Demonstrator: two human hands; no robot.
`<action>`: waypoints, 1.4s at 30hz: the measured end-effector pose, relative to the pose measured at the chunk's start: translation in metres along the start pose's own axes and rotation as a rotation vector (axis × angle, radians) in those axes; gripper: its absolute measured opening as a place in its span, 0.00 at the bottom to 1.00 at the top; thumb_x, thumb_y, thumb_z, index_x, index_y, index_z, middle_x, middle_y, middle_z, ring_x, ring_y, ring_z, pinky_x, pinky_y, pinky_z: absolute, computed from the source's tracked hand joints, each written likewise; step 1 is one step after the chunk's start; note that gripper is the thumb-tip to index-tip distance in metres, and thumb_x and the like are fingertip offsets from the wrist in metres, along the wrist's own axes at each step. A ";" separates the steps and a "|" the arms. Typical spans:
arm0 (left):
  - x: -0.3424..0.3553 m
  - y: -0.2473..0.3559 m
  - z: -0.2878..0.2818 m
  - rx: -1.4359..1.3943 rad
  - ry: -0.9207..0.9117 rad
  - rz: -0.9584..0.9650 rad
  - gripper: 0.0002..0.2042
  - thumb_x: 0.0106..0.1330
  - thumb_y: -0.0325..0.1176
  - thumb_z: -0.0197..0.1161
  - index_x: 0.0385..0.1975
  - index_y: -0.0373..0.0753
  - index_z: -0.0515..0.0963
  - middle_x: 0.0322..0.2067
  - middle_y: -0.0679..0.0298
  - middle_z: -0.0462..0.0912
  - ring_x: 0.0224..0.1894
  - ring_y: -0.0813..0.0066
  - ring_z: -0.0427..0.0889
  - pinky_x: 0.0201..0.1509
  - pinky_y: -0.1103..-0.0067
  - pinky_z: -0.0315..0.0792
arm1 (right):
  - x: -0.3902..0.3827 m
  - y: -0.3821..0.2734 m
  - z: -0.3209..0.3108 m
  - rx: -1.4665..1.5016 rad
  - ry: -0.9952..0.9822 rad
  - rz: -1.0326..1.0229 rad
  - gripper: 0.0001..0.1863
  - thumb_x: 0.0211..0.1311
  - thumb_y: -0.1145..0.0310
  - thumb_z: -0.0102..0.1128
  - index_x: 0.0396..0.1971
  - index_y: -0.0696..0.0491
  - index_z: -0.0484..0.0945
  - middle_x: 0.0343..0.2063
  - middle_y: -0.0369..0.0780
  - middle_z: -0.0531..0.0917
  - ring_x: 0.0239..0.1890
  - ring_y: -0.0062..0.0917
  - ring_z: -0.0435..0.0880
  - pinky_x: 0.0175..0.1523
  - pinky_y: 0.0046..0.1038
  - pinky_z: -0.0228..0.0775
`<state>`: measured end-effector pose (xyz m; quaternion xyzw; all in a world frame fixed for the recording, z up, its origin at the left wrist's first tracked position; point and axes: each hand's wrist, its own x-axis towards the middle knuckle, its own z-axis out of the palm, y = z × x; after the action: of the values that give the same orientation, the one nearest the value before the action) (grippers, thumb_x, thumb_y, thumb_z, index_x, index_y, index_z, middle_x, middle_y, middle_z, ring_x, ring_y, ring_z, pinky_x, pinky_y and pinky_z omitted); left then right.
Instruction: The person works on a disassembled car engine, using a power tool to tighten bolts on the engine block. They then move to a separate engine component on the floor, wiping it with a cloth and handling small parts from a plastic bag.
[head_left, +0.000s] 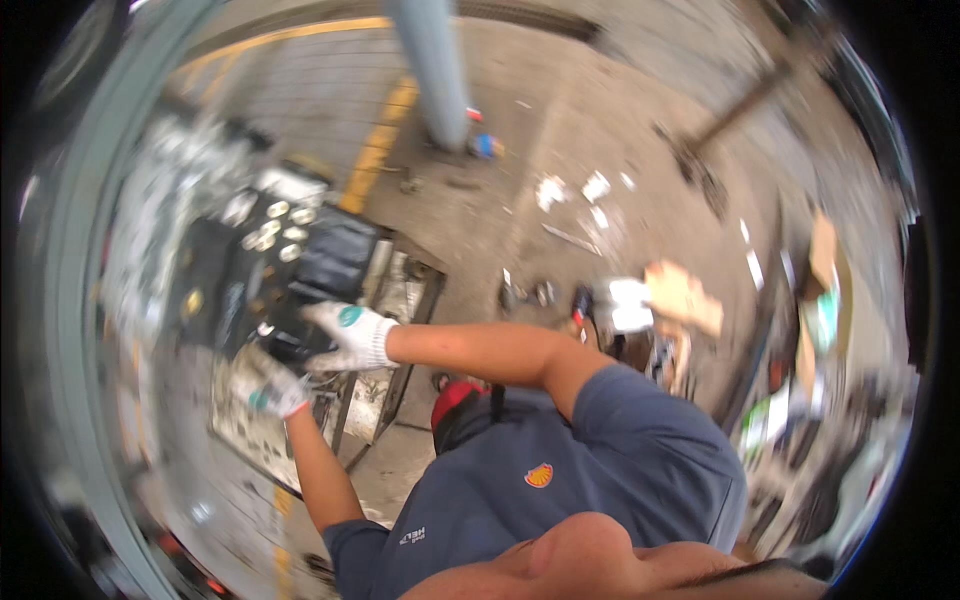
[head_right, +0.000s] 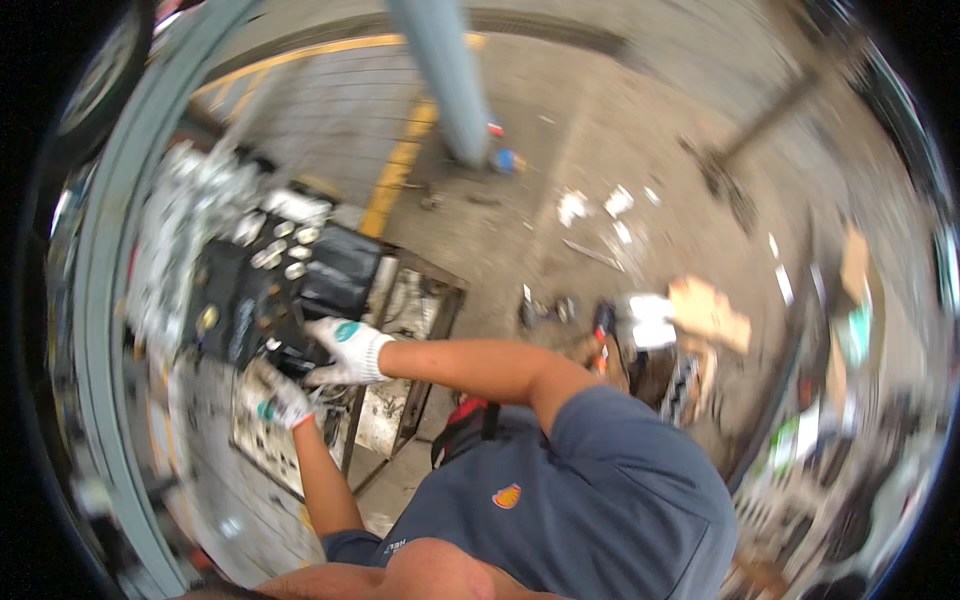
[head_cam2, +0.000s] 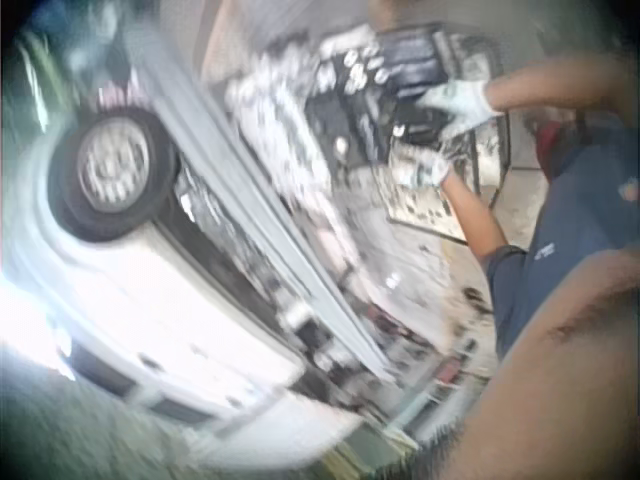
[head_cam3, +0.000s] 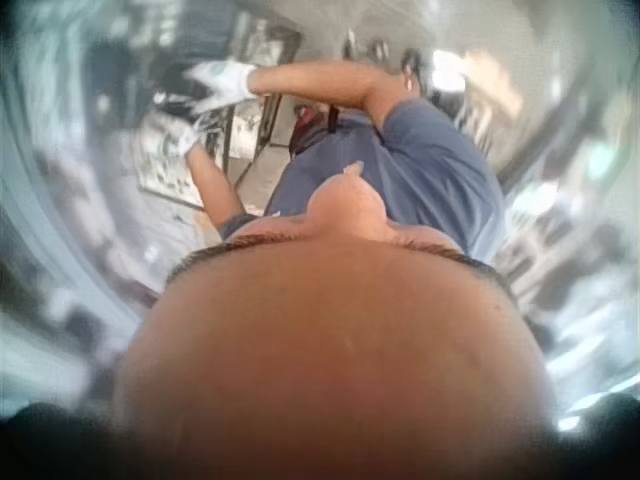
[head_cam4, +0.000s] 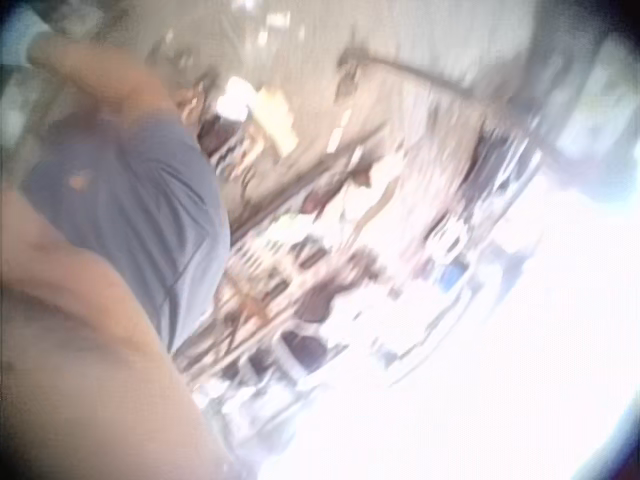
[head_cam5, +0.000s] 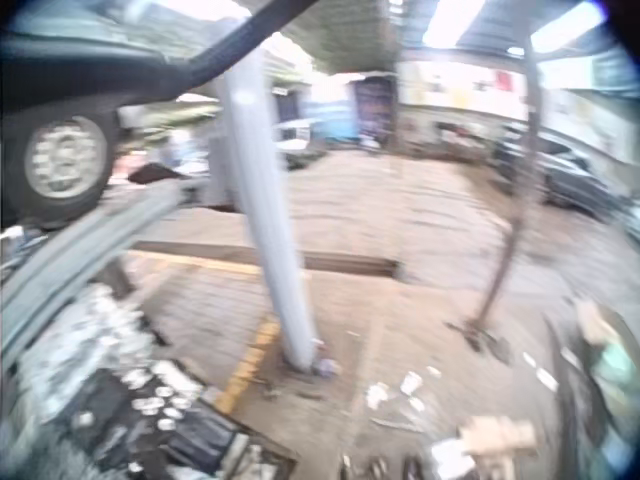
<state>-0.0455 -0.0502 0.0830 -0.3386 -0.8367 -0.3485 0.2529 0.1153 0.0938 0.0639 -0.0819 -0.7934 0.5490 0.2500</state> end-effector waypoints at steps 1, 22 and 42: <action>0.003 0.008 -0.004 0.080 -0.062 0.032 0.20 0.76 0.41 0.56 0.37 0.26 0.85 0.36 0.44 0.86 0.39 0.49 0.83 0.48 0.62 0.77 | -0.010 0.007 -0.006 0.028 -0.019 0.021 0.45 0.59 0.43 0.69 0.64 0.63 0.67 0.58 0.58 0.76 0.61 0.51 0.76 0.65 0.39 0.70; -0.089 0.193 0.041 -1.204 -1.326 -0.071 0.18 0.76 0.38 0.58 0.59 0.34 0.74 0.48 0.59 0.81 0.48 0.70 0.82 0.52 0.75 0.80 | -0.596 0.019 0.066 0.129 0.398 2.202 0.29 0.67 0.43 0.53 0.48 0.54 0.86 0.46 0.43 0.89 0.48 0.35 0.88 0.53 0.41 0.74; -0.133 0.634 0.237 -1.169 -1.381 0.575 0.21 0.78 0.44 0.54 0.57 0.33 0.75 0.54 0.52 0.82 0.56 0.62 0.79 0.62 0.72 0.72 | -0.333 0.093 -0.422 0.667 1.339 0.074 0.26 0.76 0.53 0.56 0.63 0.56 0.73 0.55 0.37 0.82 0.57 0.20 0.77 0.62 0.29 0.71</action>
<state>0.4667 0.4114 0.1082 -0.7357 -0.3790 -0.3595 -0.4311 0.5936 0.3448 -0.0079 -0.3448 -0.2601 0.6011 0.6724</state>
